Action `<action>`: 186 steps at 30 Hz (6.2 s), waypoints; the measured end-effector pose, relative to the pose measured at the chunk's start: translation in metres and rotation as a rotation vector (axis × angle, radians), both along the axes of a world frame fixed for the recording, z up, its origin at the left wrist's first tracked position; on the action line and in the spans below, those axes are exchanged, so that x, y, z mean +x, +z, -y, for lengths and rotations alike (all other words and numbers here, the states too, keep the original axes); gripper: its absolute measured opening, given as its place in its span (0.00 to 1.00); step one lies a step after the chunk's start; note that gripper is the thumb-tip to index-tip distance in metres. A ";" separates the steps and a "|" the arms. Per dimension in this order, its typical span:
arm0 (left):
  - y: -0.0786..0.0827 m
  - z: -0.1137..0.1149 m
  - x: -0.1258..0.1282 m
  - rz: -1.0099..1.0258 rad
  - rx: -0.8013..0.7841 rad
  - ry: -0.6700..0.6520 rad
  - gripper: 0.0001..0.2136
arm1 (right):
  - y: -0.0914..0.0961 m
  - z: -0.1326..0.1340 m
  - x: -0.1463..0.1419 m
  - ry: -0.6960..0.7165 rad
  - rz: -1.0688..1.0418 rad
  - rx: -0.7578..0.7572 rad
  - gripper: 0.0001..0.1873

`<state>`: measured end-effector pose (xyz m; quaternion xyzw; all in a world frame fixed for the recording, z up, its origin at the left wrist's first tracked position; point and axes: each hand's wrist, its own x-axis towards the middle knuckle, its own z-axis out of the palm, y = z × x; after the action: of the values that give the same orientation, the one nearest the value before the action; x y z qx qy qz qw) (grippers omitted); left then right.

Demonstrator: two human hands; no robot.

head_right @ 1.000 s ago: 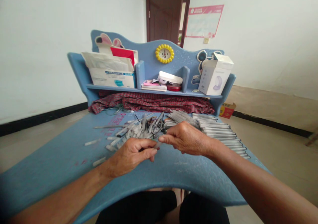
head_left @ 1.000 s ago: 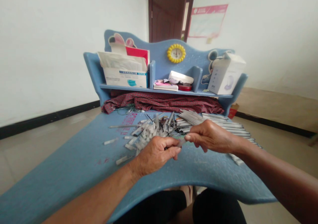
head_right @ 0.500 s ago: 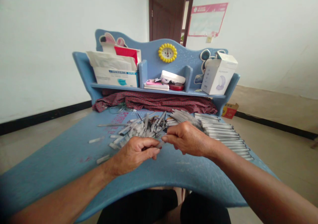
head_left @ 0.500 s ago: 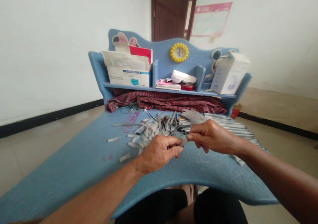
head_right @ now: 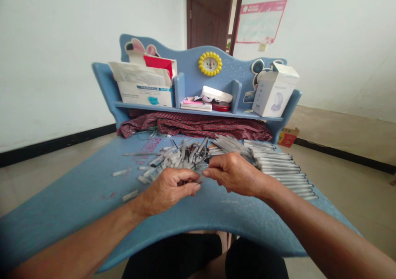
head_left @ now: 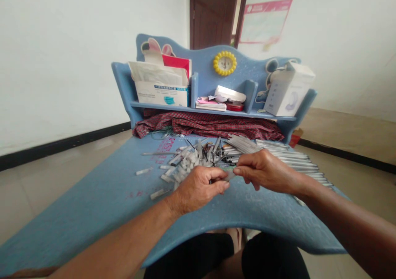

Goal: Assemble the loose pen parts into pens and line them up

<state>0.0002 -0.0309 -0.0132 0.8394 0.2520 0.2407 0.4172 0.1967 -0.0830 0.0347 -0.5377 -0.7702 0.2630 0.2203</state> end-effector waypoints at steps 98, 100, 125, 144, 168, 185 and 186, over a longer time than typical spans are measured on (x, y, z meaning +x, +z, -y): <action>0.020 -0.032 -0.015 0.817 -0.635 0.483 0.03 | -0.065 0.003 0.000 0.238 0.715 0.732 0.14; 0.022 -0.035 -0.017 0.843 -0.621 0.488 0.03 | -0.066 0.000 -0.003 0.286 0.790 0.696 0.12; 0.024 -0.046 -0.034 0.984 -0.514 0.553 0.07 | -0.043 -0.029 -0.097 -0.132 0.546 0.204 0.14; 0.018 -0.028 -0.013 0.787 -0.378 0.446 0.08 | -0.073 -0.008 -0.078 -0.262 -0.530 -0.012 0.14; 0.004 0.005 0.001 0.313 0.096 0.138 0.05 | -0.022 0.012 -0.034 -0.211 -0.583 0.123 0.17; 0.009 0.004 -0.004 0.237 0.218 0.140 0.05 | -0.019 0.001 -0.043 -0.123 -0.115 0.665 0.06; 0.008 0.002 -0.004 0.238 0.218 0.154 0.05 | -0.018 -0.001 -0.043 -0.123 -0.115 0.653 0.07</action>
<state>-0.0033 -0.0331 -0.0051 0.8235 0.2368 0.3954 0.3307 0.1539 -0.0820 0.0163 -0.4686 -0.7661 0.0183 0.4395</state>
